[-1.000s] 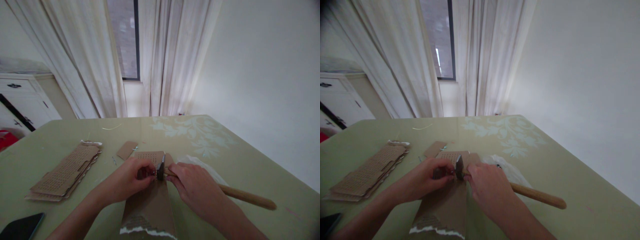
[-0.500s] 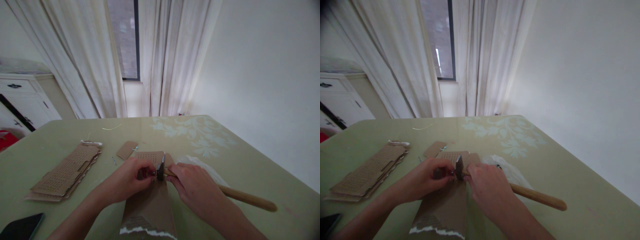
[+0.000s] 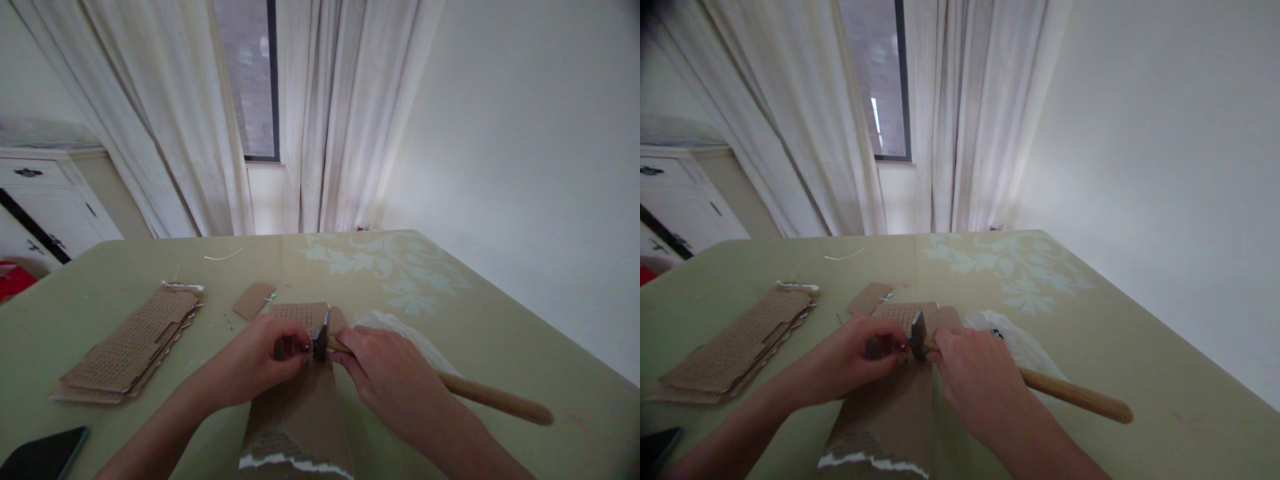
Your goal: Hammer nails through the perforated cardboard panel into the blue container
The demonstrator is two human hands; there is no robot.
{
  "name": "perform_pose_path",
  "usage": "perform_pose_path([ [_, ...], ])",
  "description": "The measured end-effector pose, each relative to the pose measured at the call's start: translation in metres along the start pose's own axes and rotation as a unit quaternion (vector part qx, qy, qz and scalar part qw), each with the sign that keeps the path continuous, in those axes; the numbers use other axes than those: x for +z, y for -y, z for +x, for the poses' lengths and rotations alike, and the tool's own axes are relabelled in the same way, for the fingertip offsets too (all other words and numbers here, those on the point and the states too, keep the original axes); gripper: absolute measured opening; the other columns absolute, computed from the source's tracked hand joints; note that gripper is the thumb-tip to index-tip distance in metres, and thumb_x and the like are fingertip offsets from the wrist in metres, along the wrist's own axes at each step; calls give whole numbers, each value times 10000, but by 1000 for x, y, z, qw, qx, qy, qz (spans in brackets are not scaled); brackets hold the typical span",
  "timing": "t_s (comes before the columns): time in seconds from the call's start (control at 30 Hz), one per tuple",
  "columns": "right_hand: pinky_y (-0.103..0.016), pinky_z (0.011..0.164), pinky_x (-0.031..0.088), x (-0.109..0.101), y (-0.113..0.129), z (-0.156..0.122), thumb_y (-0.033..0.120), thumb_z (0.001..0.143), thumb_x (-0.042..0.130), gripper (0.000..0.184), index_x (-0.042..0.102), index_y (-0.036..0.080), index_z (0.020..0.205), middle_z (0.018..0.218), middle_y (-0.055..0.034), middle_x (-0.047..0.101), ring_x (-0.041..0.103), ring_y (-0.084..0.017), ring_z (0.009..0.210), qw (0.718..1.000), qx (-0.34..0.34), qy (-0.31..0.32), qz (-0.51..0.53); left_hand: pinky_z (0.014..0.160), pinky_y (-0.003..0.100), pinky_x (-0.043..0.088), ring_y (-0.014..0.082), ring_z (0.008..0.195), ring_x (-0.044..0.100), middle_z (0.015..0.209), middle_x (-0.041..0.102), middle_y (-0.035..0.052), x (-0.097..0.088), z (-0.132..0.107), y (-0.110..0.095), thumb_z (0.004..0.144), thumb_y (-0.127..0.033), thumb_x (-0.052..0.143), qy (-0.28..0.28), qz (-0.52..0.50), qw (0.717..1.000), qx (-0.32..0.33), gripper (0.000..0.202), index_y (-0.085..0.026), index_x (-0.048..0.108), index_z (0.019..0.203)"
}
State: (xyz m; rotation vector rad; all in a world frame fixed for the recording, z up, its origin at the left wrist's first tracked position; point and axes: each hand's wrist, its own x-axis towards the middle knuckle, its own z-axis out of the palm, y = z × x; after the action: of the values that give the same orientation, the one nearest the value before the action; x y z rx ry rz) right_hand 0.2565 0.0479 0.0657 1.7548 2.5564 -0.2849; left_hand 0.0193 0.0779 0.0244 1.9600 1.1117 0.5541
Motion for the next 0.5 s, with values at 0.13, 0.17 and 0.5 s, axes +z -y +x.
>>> perform_pose_path([
  [0.13,-377,752,484,0,0,0,282,1125,618,180,761,229,1028,1004,-70,849,812,-321,960,1000,-2,5,3,635,233,461,150,717,641,824,787,-6,0,1,0,875,-185,670,-1,4,1000,-2,177,-213,826,955],
  [0.17,-379,755,485,0,0,0,285,1128,615,183,761,230,1032,1006,-69,849,812,-322,961,1000,-3,7,2,640,233,465,150,722,645,831,790,-5,0,1,0,877,-184,669,-1,3,1000,-2,178,-213,826,957],
  [0.5,-375,731,479,-1,2,1,281,1130,612,192,771,230,1035,991,-69,850,814,-317,942,1000,1,6,-2,640,225,476,146,720,648,841,792,-7,0,0,-2,884,-186,672,-3,-4,1000,8,177,-213,825,969],
])
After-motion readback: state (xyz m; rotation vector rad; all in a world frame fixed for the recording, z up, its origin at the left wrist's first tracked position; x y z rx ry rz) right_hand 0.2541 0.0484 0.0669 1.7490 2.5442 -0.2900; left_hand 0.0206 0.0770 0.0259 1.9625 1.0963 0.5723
